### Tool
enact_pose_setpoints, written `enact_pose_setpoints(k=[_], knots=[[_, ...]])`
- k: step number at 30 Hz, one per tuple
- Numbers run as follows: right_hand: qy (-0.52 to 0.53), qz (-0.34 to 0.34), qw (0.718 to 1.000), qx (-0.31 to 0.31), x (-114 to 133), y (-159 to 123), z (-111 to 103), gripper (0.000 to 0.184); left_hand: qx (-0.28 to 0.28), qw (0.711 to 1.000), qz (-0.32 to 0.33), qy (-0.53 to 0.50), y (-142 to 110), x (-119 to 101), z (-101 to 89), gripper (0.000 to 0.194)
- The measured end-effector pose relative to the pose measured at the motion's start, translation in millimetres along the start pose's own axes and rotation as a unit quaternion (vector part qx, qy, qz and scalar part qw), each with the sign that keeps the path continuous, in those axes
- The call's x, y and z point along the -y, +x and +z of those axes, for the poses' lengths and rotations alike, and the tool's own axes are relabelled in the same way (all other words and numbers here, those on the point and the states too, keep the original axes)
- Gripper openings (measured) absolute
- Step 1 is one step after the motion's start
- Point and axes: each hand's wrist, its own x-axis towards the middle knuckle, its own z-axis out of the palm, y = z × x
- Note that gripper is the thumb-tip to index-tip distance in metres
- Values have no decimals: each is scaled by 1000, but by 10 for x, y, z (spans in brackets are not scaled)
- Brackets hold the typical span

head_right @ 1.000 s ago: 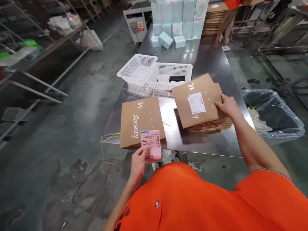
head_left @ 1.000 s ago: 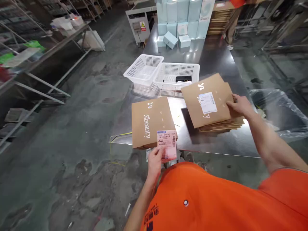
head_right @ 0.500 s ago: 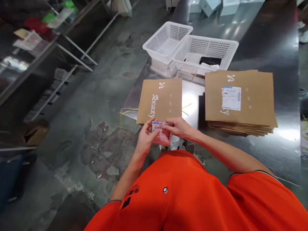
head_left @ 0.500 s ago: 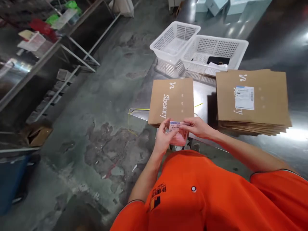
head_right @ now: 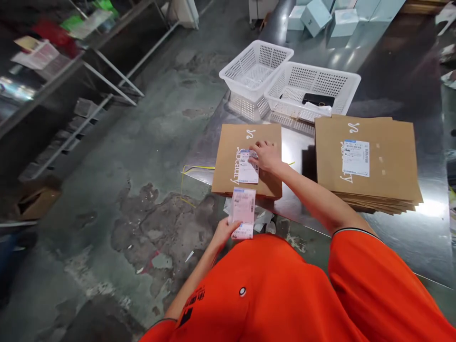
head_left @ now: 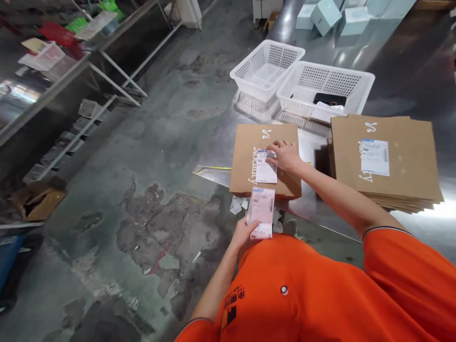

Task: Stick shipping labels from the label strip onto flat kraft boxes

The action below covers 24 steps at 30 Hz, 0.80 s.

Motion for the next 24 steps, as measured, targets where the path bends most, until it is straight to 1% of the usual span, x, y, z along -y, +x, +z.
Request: enact_pose_setpoints(k=[1,3,4,6,8,10,12,13,14,15,16,17,18,19,20,21,22,24], knots=[[-14,-1,1000,-3,-3,36,6,54,-17,1000,0,-1,-40,55,-80,43],[-6,-23,1000,-14,35,68,48,57,-65,998,18,-17,-67,64,-221,41],[5,-45,999,-8,78,62,91,54,-93,995,32,-31,-45,18,-279,42],[15,-86,996,14,213,-12,216,52,-142,987,68,-45,58,-143,-366,45],[5,-111,994,23,383,-190,351,60,-163,981,107,-26,198,-327,-427,46],[5,-165,986,31,518,-443,436,68,-176,972,152,29,314,-466,-483,42],[28,-233,971,50,534,-690,433,64,-203,954,201,89,382,-543,-544,35],[42,-230,971,41,482,-783,398,59,-221,944,221,109,399,-565,-572,32],[51,-186,981,12,394,-849,349,55,-232,937,234,121,406,-582,-593,30],[56,-102,993,-31,281,-888,291,53,-229,936,239,124,403,-599,-603,29],[59,4,996,-71,157,-906,230,52,-212,940,237,121,389,-617,-598,29],[68,106,988,-89,39,-911,173,52,-183,948,232,119,362,-637,-575,30],[86,184,976,-82,-62,-914,122,52,-151,954,229,120,321,-658,-533,30],[112,233,964,-59,-137,-922,75,51,-125,957,229,124,267,-679,-474,31],[148,255,955,-34,-189,-944,29,49,-108,958,230,130,202,-697,-401,31],[189,262,946,-23,-228,-983,-23,46,-98,959,231,133,130,-711,-317,31],[234,264,935,-31,-269,-1042,-87,45,-90,961,227,129,56,-721,-225,31],[317,262,907,-88,-423,-1223,-269,46,-65,972,203,97,-75,-734,-29,32]])
